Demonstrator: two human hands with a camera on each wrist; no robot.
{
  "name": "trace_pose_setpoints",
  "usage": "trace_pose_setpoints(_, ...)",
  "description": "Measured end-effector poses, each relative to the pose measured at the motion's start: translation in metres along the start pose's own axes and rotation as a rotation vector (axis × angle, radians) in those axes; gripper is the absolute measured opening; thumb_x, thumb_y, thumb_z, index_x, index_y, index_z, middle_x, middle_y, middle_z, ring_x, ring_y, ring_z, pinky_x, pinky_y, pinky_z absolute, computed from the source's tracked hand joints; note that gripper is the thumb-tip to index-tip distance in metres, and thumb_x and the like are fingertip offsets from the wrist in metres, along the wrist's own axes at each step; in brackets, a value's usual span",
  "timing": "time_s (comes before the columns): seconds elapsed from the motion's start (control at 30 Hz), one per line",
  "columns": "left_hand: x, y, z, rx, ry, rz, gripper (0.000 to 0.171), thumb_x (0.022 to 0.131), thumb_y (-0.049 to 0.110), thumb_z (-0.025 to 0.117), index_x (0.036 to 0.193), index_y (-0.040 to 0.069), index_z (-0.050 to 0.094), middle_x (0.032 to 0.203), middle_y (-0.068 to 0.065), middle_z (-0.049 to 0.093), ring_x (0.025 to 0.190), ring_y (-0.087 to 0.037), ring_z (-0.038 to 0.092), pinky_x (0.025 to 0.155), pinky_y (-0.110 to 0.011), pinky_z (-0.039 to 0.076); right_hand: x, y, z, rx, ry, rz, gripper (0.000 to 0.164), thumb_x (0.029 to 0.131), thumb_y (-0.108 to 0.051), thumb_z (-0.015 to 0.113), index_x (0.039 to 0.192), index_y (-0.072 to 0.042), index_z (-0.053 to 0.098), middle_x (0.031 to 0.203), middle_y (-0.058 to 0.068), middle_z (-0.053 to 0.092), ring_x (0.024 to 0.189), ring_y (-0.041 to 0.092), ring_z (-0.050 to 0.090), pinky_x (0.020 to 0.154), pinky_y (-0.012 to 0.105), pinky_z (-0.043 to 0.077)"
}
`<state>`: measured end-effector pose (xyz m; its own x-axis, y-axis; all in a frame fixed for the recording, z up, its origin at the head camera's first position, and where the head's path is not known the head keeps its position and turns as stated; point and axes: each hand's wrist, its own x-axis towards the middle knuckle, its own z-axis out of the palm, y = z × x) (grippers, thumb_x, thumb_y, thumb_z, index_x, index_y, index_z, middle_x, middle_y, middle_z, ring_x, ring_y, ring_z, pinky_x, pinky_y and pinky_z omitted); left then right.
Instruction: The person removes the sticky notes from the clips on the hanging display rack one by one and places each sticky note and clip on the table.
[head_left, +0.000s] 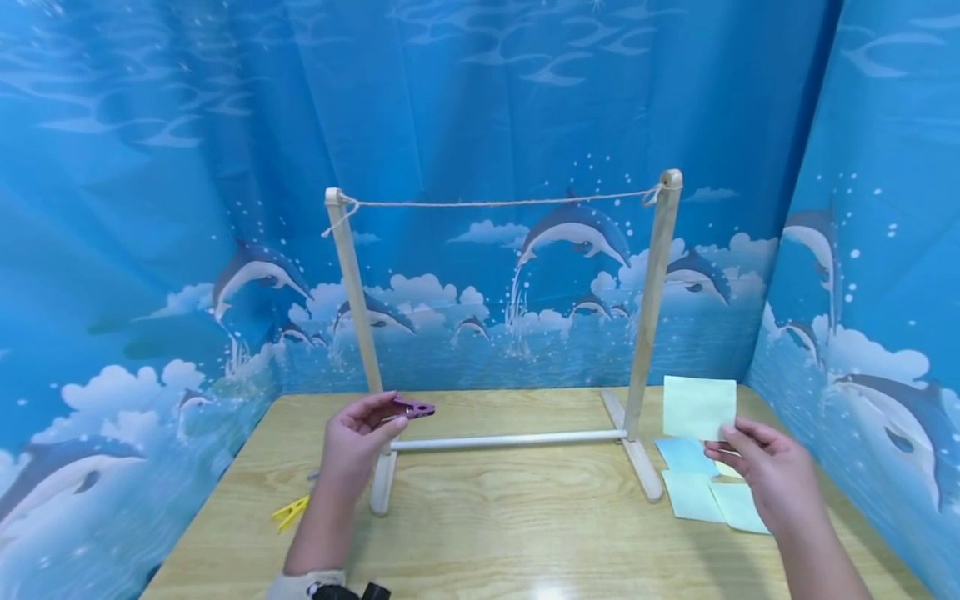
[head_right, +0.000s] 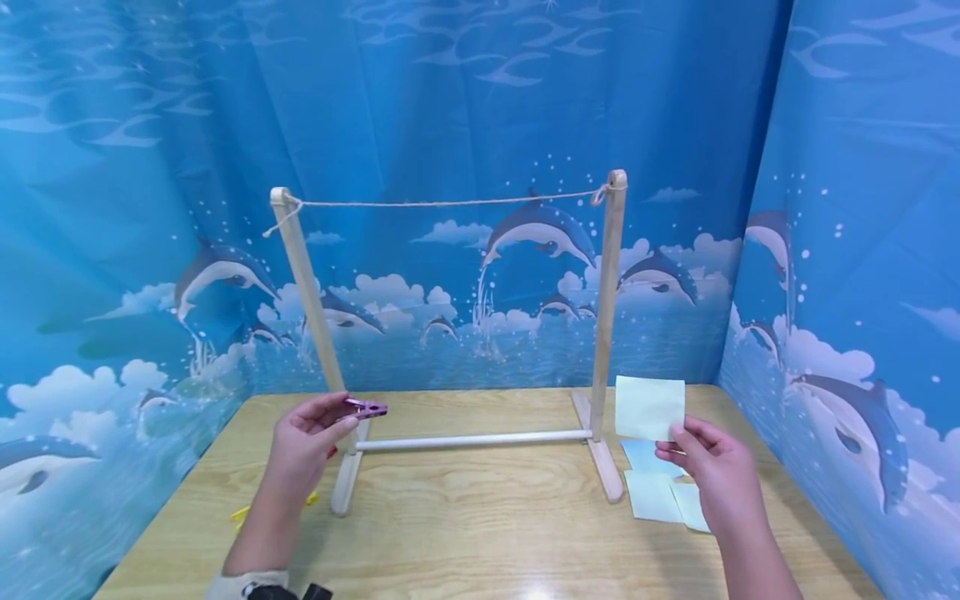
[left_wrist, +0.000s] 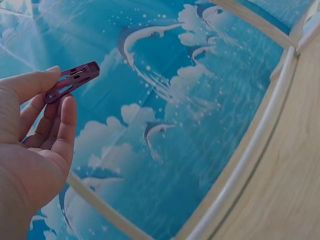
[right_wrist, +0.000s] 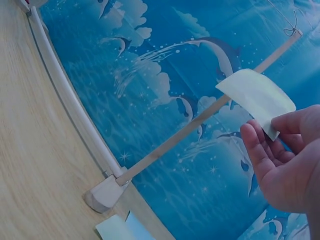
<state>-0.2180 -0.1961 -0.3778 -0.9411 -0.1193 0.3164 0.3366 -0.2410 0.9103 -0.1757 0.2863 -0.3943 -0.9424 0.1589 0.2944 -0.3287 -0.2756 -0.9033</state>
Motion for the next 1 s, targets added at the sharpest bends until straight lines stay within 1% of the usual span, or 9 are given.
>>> trace_pose_setpoints(0.07,-0.002,-0.004,-0.004,0.002,0.011,0.005,0.034,0.079,-0.014,0.071,0.106,0.007,0.072,0.099,-0.007,0.071,0.091,-0.015,0.068,0.083,-0.028,0.056,-0.001,0.002,-0.003,0.042,-0.009,-0.025,0.020,0.096,0.005,0.055,0.099,-0.006,0.072,0.090,0.002,0.065,0.077,0.017,0.072,0.072,0.029,0.059)
trace_pose_setpoints(0.23,-0.009,-0.013,-0.018,0.026,0.050,-0.005,0.033,0.081,-0.012,0.071,0.111,0.000,0.070,0.098,-0.004,0.073,0.091,-0.013,0.069,0.083,-0.026,0.056,-0.004,0.007,-0.014,0.135,-0.030,-0.034,0.025,0.096,0.011,0.051,0.100,-0.004,0.071,0.089,0.005,0.066,0.077,0.019,0.072,0.071,0.029,0.059)
trace_pose_setpoints(0.3,-0.012,-0.016,-0.025,0.035,0.066,-0.013,0.033,0.081,-0.012,0.071,0.113,-0.004,0.068,0.097,-0.002,0.073,0.091,-0.013,0.069,0.082,-0.025,0.056,-0.005,0.008,-0.020,0.145,-0.024,-0.024,0.026,0.096,0.012,0.051,0.100,-0.003,0.071,0.089,0.005,0.067,0.077,0.019,0.071,0.071,0.029,0.059)
trace_pose_setpoints(0.43,-0.016,-0.021,-0.040,0.052,0.104,-0.035,0.032,0.081,-0.012,0.071,0.113,-0.008,0.065,0.095,-0.001,0.073,0.091,-0.012,0.069,0.081,-0.025,0.056,-0.008,0.010,-0.034,0.097,-0.012,0.033,0.025,0.096,0.008,0.053,0.103,-0.006,0.072,0.093,0.003,0.067,0.078,0.018,0.071,0.073,0.029,0.059)
trace_pose_setpoints(0.53,-0.020,-0.022,-0.051,0.082,0.135,-0.083,0.030,0.081,-0.010,0.072,0.109,0.000,0.069,0.095,0.001,0.073,0.092,-0.011,0.069,0.082,-0.025,0.056,-0.011,0.011,-0.043,0.078,-0.005,0.086,0.023,0.097,0.004,0.055,0.104,-0.009,0.073,0.095,0.001,0.067,0.079,0.018,0.070,0.074,0.029,0.058)
trace_pose_setpoints(0.63,-0.022,-0.024,-0.060,0.088,0.168,-0.114,0.030,0.080,-0.010,0.073,0.104,0.009,0.071,0.094,0.002,0.073,0.091,-0.011,0.069,0.082,-0.025,0.056,-0.012,0.012,-0.051,0.074,0.016,0.107,0.021,0.097,0.003,0.056,0.103,-0.009,0.073,0.094,0.001,0.067,0.078,0.018,0.070,0.074,0.030,0.059)
trace_pose_setpoints(0.8,-0.027,-0.030,-0.076,0.029,0.197,-0.105,0.036,0.079,-0.018,0.068,0.102,0.008,0.072,0.092,0.001,0.073,0.086,-0.010,0.070,0.080,-0.025,0.056,-0.013,0.017,-0.060,0.024,0.046,0.112,0.024,0.096,0.004,0.057,0.100,-0.013,0.074,0.090,0.001,0.066,0.075,0.016,0.069,0.070,0.029,0.059)
trace_pose_setpoints(0.87,-0.029,-0.031,-0.081,0.032,0.204,-0.123,0.038,0.079,-0.018,0.068,0.104,0.010,0.073,0.092,0.002,0.074,0.087,-0.009,0.070,0.080,-0.025,0.056,-0.015,0.019,-0.064,0.001,0.051,0.110,0.027,0.096,0.005,0.056,0.101,-0.015,0.074,0.090,0.000,0.066,0.075,0.016,0.069,0.069,0.028,0.059)
trace_pose_setpoints(1.0,-0.032,-0.032,-0.091,0.127,0.248,-0.189,0.037,0.079,-0.011,0.072,0.109,0.012,0.073,0.091,0.007,0.073,0.087,-0.006,0.068,0.080,-0.023,0.056,-0.018,0.024,-0.072,-0.004,0.064,0.112,0.028,0.095,0.007,0.055,0.100,-0.014,0.073,0.088,0.001,0.068,0.075,0.016,0.069,0.070,0.028,0.059)
